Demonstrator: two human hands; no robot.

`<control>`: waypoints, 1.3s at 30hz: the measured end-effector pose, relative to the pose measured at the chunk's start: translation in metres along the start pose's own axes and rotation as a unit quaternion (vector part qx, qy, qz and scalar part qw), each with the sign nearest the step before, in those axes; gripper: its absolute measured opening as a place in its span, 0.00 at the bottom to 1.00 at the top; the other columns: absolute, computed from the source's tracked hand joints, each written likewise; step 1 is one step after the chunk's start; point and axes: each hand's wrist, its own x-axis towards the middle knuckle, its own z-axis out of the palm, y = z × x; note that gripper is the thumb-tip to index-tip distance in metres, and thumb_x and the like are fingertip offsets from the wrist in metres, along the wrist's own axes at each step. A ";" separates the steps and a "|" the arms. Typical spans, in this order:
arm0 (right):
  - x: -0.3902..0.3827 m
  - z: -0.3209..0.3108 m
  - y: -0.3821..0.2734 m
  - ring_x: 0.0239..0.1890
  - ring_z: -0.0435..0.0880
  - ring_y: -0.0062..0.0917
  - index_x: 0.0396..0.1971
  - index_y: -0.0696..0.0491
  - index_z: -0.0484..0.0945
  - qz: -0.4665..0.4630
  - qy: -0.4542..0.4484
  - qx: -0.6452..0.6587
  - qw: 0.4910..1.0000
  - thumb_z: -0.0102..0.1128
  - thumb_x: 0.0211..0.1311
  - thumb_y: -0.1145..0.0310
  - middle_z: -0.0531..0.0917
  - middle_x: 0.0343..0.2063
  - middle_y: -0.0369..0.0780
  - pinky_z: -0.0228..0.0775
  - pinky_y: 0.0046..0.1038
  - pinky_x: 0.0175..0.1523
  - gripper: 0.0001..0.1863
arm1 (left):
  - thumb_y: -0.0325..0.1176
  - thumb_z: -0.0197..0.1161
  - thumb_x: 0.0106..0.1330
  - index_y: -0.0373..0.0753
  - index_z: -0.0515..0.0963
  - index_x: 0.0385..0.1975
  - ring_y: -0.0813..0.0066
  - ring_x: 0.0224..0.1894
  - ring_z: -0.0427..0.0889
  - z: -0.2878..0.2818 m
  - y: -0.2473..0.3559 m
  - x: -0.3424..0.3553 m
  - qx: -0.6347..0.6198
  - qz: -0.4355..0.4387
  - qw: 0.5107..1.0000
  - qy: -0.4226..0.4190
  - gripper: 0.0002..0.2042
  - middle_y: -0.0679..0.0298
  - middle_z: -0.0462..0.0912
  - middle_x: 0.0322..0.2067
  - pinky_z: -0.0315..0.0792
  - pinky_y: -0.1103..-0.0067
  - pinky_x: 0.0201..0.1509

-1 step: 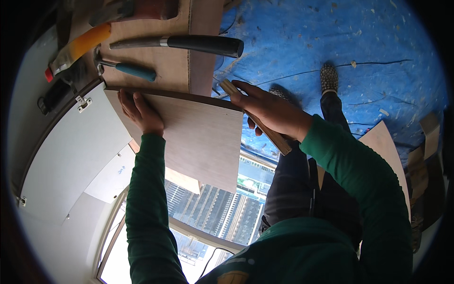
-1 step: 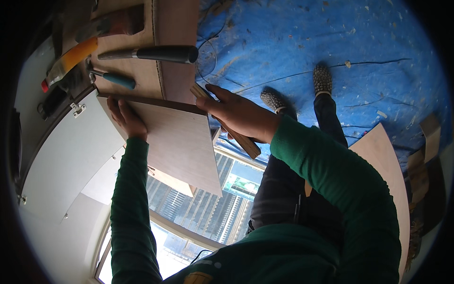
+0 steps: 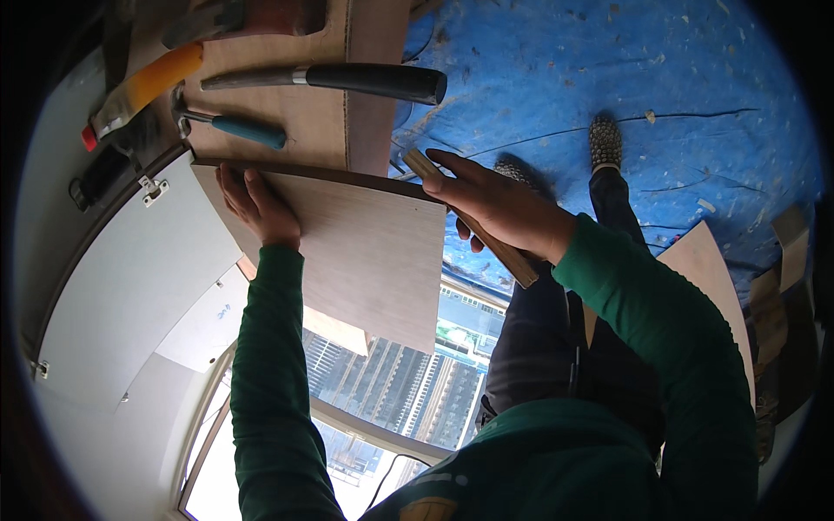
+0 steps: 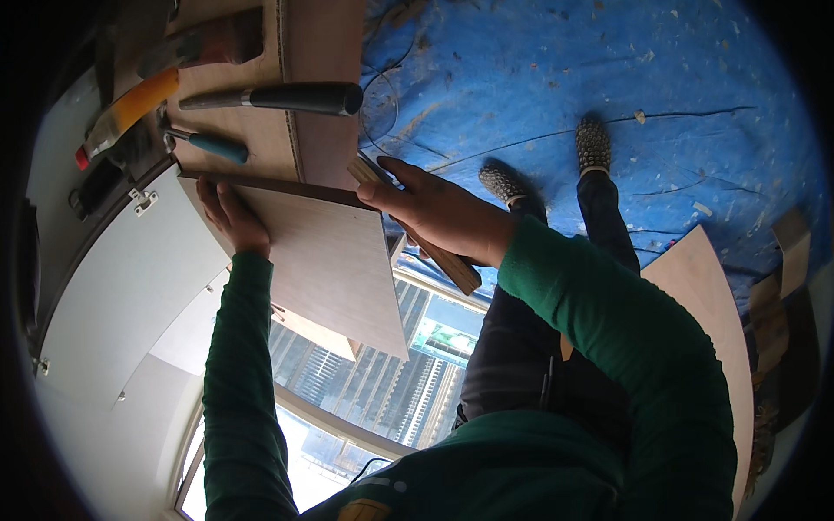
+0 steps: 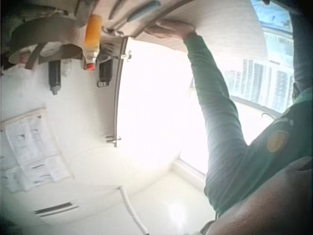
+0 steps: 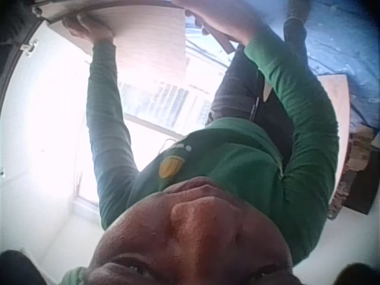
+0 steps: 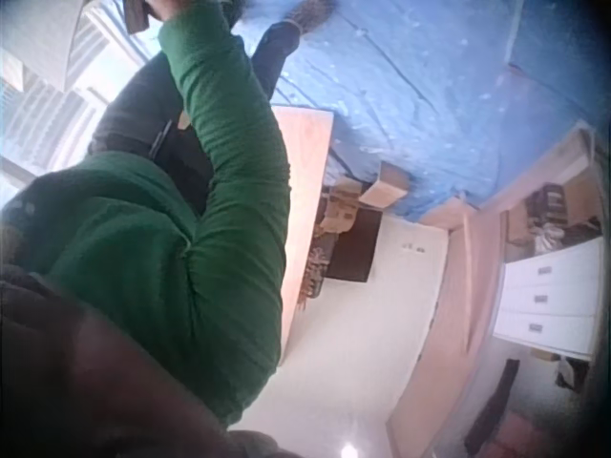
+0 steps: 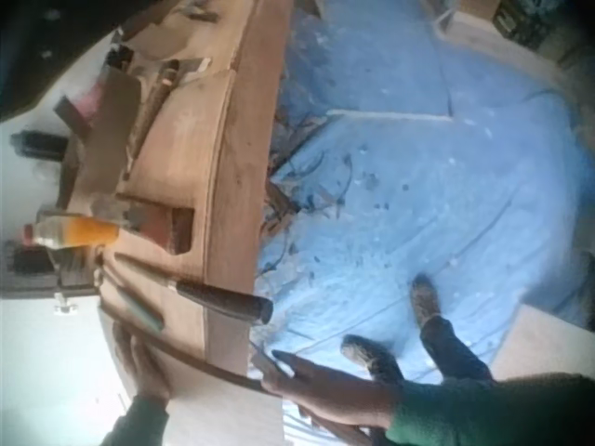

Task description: The person uses a hand plane to smooth the edge of a curved wooden board, then uses a chisel to refine the same edge. The person works on a single board throughout the clip.

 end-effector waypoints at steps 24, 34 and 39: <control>-0.043 -0.005 0.022 0.43 0.81 0.33 0.74 0.58 0.65 -0.270 0.073 -0.182 0.943 0.55 0.80 0.53 0.79 0.43 0.47 0.75 0.35 0.52 0.33 | 0.58 0.45 0.79 0.39 0.59 0.77 0.51 0.77 0.55 0.005 -0.006 0.007 -0.026 -0.007 1.000 -0.013 0.35 0.51 0.58 0.77 0.51 0.59 0.80; -0.035 -0.013 -0.012 0.35 0.76 0.30 0.74 0.57 0.67 -0.271 0.078 -0.344 0.896 0.51 0.82 0.56 0.76 0.36 0.43 0.70 0.33 0.44 0.30 | 0.59 0.46 0.79 0.38 0.58 0.77 0.51 0.78 0.53 0.006 -0.004 0.007 -0.024 -0.011 1.000 -0.004 0.37 0.51 0.56 0.78 0.49 0.59 0.81; -0.018 -0.011 -0.002 0.33 0.73 0.29 0.74 0.57 0.68 -0.356 0.127 -0.423 0.823 0.52 0.82 0.54 0.75 0.36 0.42 0.69 0.34 0.44 0.30 | 0.58 0.46 0.79 0.37 0.60 0.77 0.50 0.78 0.53 0.008 -0.006 0.004 -0.020 -0.011 1.000 0.001 0.35 0.50 0.56 0.78 0.48 0.58 0.81</control>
